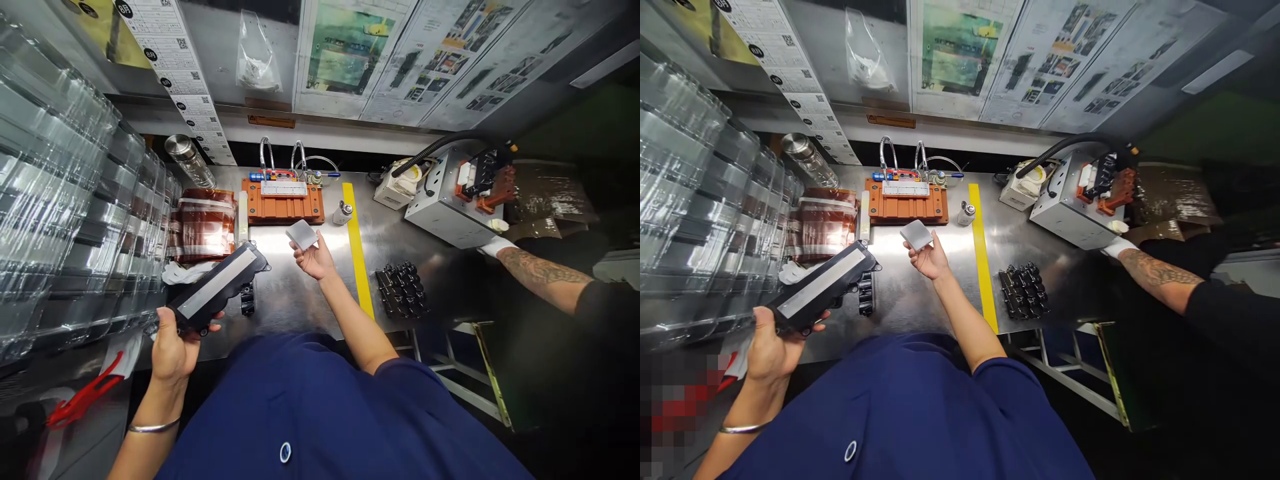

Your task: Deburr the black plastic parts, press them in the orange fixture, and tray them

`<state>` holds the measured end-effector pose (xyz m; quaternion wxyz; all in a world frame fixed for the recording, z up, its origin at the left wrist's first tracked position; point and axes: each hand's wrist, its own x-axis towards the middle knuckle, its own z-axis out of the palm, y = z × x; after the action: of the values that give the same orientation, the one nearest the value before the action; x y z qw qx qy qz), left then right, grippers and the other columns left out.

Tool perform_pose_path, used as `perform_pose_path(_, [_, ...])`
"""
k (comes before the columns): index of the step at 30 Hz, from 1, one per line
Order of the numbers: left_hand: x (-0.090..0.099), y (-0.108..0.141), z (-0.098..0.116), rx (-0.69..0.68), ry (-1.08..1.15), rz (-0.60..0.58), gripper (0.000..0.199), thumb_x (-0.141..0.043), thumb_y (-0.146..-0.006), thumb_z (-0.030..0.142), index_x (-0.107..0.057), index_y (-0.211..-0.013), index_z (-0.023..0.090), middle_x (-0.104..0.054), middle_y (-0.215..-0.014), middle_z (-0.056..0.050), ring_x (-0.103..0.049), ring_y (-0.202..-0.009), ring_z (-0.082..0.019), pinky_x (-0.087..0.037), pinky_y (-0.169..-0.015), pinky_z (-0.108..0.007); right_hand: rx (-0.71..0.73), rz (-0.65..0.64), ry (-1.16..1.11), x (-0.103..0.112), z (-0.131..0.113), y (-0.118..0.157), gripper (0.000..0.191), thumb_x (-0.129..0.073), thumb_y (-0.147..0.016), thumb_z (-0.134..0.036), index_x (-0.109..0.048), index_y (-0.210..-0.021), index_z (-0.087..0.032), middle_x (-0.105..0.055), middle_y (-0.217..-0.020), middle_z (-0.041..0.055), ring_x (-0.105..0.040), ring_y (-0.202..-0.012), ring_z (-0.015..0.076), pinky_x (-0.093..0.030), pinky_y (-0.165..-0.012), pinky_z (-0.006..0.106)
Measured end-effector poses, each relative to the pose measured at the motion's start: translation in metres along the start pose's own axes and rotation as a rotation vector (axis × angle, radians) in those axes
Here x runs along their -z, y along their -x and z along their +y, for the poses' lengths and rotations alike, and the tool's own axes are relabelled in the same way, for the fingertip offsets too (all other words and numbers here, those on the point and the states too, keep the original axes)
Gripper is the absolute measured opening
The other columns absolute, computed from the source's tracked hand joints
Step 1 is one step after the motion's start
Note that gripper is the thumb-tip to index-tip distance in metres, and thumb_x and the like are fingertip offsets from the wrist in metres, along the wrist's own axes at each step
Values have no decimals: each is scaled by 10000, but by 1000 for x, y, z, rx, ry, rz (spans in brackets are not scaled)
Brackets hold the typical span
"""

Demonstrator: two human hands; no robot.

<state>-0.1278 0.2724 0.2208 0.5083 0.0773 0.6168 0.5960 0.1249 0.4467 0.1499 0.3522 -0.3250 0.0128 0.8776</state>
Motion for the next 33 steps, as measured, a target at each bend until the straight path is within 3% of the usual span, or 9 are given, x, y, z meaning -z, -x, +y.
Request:
perform_pose_path(3, [0,0,-1,-15,2,4,674,-712,-553,729,-713,-867,132,-749,-774,-71,-703,-602,-258,-567,-430,-307,90,176,24,17,-7,-22,347,-390,-938,-481,-546,-970,-172,-691,-826,91,-616,-644,134,-511,-496,206])
perform_pose_path(6, [-1,2,1,-25,-1,5,643,-716,-569,713,-714,-863,141,-749,-776,-62,-708,-613,-264,-574,-436,-320,211,345,203,30,-14,-45,207,-454,-897,-374,-516,-853,-181,-632,-713,51,-629,-712,154,-566,-610,262])
perform_pose_path(11, [1,4,2,-49,5,26,627,-705,-593,708,-711,-860,141,-744,-761,-61,-710,-616,-264,-579,-441,-323,293,479,456,41,-16,-78,146,-483,-823,-328,-508,-792,-188,-565,-658,16,-615,-727,168,-566,-680,322])
perform_pose_path(14, [3,3,0,-58,8,30,615,-688,-628,698,-706,-880,137,-743,-762,-66,-709,-613,-256,-581,-446,-321,420,641,657,46,-11,-91,144,-526,-766,-314,-514,-843,-193,-574,-753,17,-595,-794,171,-535,-738,323])
perform_pose_path(18, [3,1,-3,-70,11,29,613,-659,-668,691,-703,-912,130,-740,-766,-74,-716,-652,-259,-581,-457,-309,638,818,968,54,-6,-105,369,-668,-619,-252,-545,-962,-193,-587,-1075,75,-500,-1092,231,-436,-929,351])
perform_pose_path(24, [0,0,-1,-44,43,24,594,-646,-686,686,-703,-903,135,-742,-758,-82,-723,-718,-270,-572,-473,-289,802,929,1249,54,7,-133,351,-650,-666,-218,-514,-985,-164,-534,-1194,157,-401,-1213,287,-293,-1052,430])
perform_pose_path(29, [1,2,1,-54,64,15,604,-660,-662,696,-701,-881,135,-740,-735,-79,-713,-655,-251,-559,-463,-283,881,929,1345,59,18,-143,308,-655,-691,-224,-465,-932,-202,-542,-1150,120,-432,-1167,264,-302,-1041,428])
perform_pose_path(33, [3,1,0,-65,54,-10,596,-645,-682,692,-700,-888,135,-742,-744,-84,-715,-673,-260,-566,-478,-300,908,964,1339,64,8,-145,320,-661,-713,-239,-441,-943,-205,-525,-1133,119,-436,-1146,257,-320,-1034,411])
